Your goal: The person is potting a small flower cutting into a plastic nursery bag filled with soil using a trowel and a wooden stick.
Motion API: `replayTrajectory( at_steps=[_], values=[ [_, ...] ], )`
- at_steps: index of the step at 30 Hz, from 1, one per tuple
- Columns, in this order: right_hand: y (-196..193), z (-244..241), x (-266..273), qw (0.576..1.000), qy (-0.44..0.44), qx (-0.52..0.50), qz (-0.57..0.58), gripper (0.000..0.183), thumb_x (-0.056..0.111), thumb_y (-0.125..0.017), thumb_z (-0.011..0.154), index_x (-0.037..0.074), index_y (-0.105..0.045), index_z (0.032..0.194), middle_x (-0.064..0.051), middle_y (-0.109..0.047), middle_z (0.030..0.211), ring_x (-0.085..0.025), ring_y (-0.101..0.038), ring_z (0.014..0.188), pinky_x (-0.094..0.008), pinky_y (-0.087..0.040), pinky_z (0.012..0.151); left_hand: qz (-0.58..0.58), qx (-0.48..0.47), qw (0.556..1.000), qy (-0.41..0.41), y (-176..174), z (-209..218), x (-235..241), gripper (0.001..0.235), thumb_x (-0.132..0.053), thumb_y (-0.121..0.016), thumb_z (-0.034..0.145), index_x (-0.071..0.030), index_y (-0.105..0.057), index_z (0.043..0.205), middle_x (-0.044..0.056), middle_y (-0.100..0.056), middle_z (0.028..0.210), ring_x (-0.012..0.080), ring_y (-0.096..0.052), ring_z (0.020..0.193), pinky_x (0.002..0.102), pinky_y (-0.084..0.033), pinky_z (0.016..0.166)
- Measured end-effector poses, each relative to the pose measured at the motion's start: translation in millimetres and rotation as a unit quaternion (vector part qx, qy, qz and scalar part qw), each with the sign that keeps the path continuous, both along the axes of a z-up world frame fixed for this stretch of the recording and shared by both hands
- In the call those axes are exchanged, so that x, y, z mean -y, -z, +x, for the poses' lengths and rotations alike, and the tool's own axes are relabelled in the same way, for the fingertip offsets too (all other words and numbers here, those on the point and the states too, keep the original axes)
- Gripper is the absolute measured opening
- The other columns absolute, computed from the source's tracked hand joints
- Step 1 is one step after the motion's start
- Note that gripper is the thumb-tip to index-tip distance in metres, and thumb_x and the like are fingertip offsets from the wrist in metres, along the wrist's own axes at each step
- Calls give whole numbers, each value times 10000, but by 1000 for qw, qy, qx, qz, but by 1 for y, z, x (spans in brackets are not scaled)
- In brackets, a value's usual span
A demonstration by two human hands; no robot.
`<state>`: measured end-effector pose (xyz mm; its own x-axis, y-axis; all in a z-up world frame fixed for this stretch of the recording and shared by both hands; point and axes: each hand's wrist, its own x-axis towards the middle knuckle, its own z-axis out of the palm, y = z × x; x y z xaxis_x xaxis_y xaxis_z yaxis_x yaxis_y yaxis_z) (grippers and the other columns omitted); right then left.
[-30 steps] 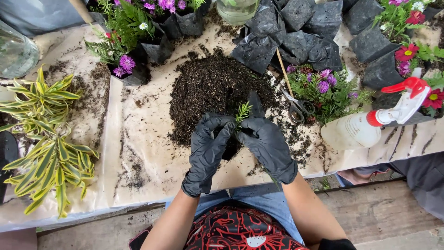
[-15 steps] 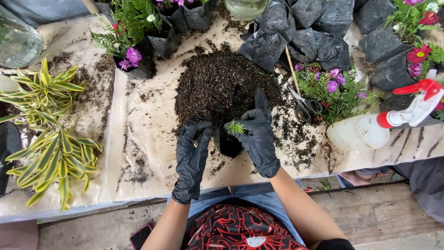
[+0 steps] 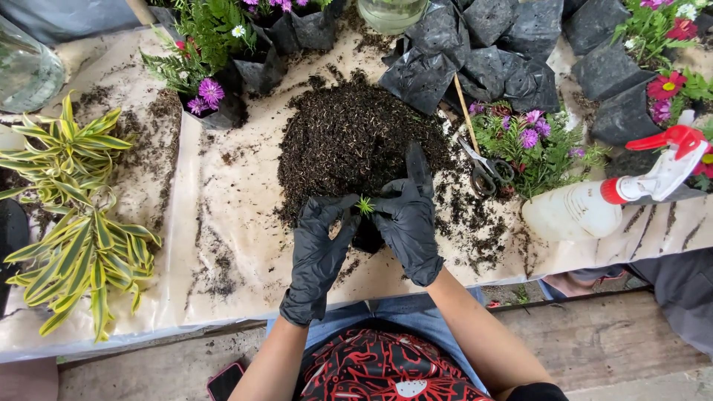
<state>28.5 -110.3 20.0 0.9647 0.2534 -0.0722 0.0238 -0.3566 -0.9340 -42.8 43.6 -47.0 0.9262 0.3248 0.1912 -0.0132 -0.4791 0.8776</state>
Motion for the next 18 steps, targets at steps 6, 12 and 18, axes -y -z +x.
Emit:
replayTrajectory(
  at_steps=[6,12,18],
  values=[
    [6,-14,0,1000,15,17,6,540,387,-786,886,98,-592,1298,-236,-609,1353,-386,-594,1155,-506,-553,944,31,-7,999,17,3,8,-6,525,-520,-751,864,-178,-718,1262,241,-639,1317,531,-557,1231,710,-427,1056],
    [16,-15,5,997,3,68,-20,555,391,-769,903,91,-593,1336,-260,-596,1345,-432,-579,1140,-542,-517,969,100,-41,994,12,22,12,-8,571,-546,-713,880,-141,-700,1283,278,-628,1323,546,-549,1216,742,-418,1020],
    [54,0,25,962,-70,207,-165,354,522,-718,920,431,-725,1262,64,-609,1288,-142,-642,1096,-337,-470,1038,40,-72,997,9,-14,8,-4,582,-545,-686,913,-166,-656,1354,282,-615,1342,558,-533,1238,718,-430,1020]
  ],
)
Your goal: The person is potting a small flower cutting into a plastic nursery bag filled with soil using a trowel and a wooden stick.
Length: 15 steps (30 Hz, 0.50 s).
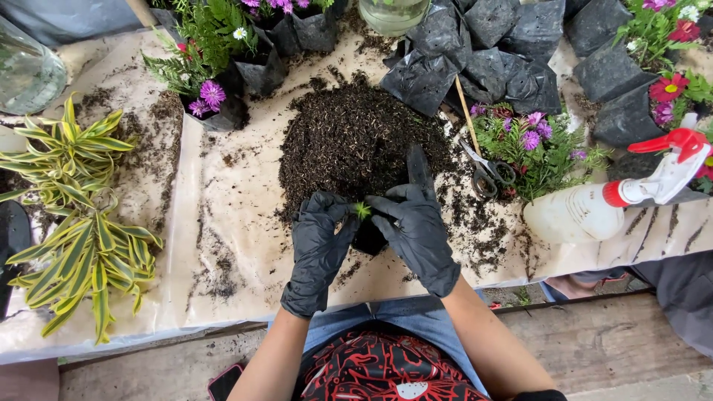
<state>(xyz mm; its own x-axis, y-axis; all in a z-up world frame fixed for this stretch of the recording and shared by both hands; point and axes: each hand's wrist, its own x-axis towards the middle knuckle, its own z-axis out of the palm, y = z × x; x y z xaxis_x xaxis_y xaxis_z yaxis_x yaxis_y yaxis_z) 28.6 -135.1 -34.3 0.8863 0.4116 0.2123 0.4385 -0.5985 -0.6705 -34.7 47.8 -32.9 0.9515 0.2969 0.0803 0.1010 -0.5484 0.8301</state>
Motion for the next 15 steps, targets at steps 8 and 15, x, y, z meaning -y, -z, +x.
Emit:
replayTrajectory(
  at_steps=[8,15],
  values=[
    [-89,-19,6,977,21,-111,180,310,154,-738,931,67,-651,1216,-185,-625,1115,-299,-671,953,-301,-618,851,-37,3,999,37,-31,-2,-4,605,-598,-654,885,-212,-674,1350,277,-625,1347,570,-524,1226,691,-429,1026],
    [-70,-6,28,979,-8,-99,178,225,225,-714,957,82,-767,1121,-135,-720,1017,-326,-739,990,-377,-635,809,52,3,998,22,4,10,-20,552,-715,-641,847,-499,-643,1355,-7,-625,1332,335,-572,1277,553,-418,1116]
  ],
)
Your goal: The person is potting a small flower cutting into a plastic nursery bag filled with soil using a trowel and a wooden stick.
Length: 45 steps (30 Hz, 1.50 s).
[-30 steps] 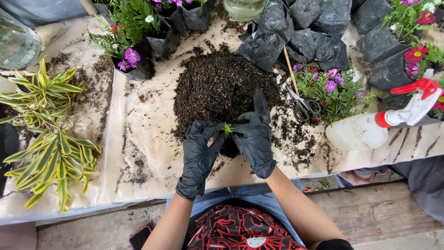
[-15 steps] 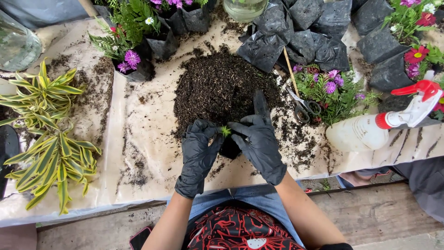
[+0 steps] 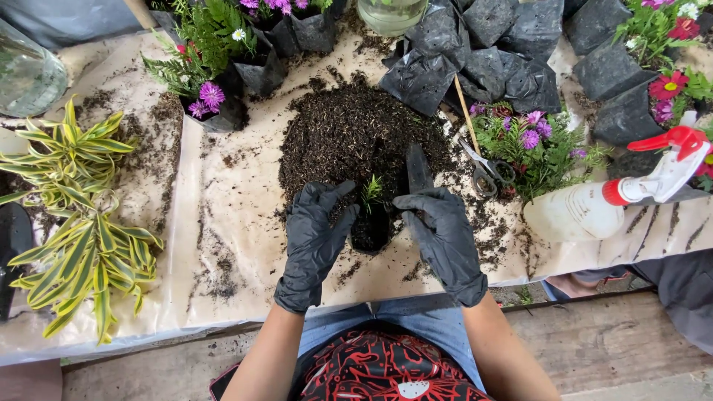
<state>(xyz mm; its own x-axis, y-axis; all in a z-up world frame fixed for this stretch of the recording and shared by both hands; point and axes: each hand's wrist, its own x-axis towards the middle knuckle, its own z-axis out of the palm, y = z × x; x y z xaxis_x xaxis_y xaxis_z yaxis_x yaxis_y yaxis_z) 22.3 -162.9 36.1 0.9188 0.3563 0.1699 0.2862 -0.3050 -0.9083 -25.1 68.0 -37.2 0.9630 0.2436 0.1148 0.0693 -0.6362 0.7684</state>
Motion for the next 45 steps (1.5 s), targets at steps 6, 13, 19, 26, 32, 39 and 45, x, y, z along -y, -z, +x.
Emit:
replayTrajectory(
  at_steps=[6,13,19,26,32,39,45],
  values=[
    [0,-14,8,995,35,-85,-41,283,244,-676,969,75,-754,1184,-115,-694,564,-289,-710,478,-397,-594,547,17,16,999,33,10,18,11,393,-625,-677,877,-424,-753,1206,45,-654,1276,386,-573,1248,553,-376,1133],
    [47,-30,26,969,58,-80,-227,632,483,-726,921,234,-528,1467,-139,-550,1269,-392,-583,1200,-522,-532,1011,-13,22,999,44,-33,-4,16,498,-556,-683,902,-143,-759,1171,312,-681,1163,612,-551,1115,722,-404,1003],
    [-15,-31,-1,965,100,-106,-220,867,520,-701,920,80,-348,1579,-332,-441,1344,-562,-506,1181,-632,-500,965,-89,46,995,27,-45,-8,16,464,-337,-657,918,75,-726,1121,392,-668,1053,626,-517,1049,613,-424,1066],
    [-45,-33,4,976,90,-154,-128,689,308,-596,1012,-69,-341,1530,-313,-432,1304,-462,-421,1286,-381,-346,1172,-128,58,990,18,-10,-8,2,362,-494,-637,959,-341,-726,1274,31,-598,1264,336,-573,1235,495,-454,1097],
    [71,-30,40,972,160,-19,-173,436,500,-659,971,268,-608,1337,-63,-665,1237,-333,-631,1218,-538,-533,1043,-165,116,970,-134,15,-34,11,290,-339,-530,1077,-249,-785,973,40,-726,965,295,-691,1008,415,-551,957],
    [65,-9,68,983,154,3,-96,274,121,-600,987,86,-669,1250,-105,-732,1201,-252,-704,1078,-371,-576,960,-126,142,975,-114,85,-67,2,273,-272,-509,1080,-138,-740,1021,14,-757,975,215,-739,943,369,-596,820],
    [39,16,87,941,164,166,-245,373,-40,-585,971,54,-602,1331,-190,-582,1270,-345,-566,1156,-433,-556,919,-82,117,985,-94,98,-68,0,278,-276,-532,1057,-98,-745,1068,53,-769,977,232,-749,905,364,-612,793]
  ],
)
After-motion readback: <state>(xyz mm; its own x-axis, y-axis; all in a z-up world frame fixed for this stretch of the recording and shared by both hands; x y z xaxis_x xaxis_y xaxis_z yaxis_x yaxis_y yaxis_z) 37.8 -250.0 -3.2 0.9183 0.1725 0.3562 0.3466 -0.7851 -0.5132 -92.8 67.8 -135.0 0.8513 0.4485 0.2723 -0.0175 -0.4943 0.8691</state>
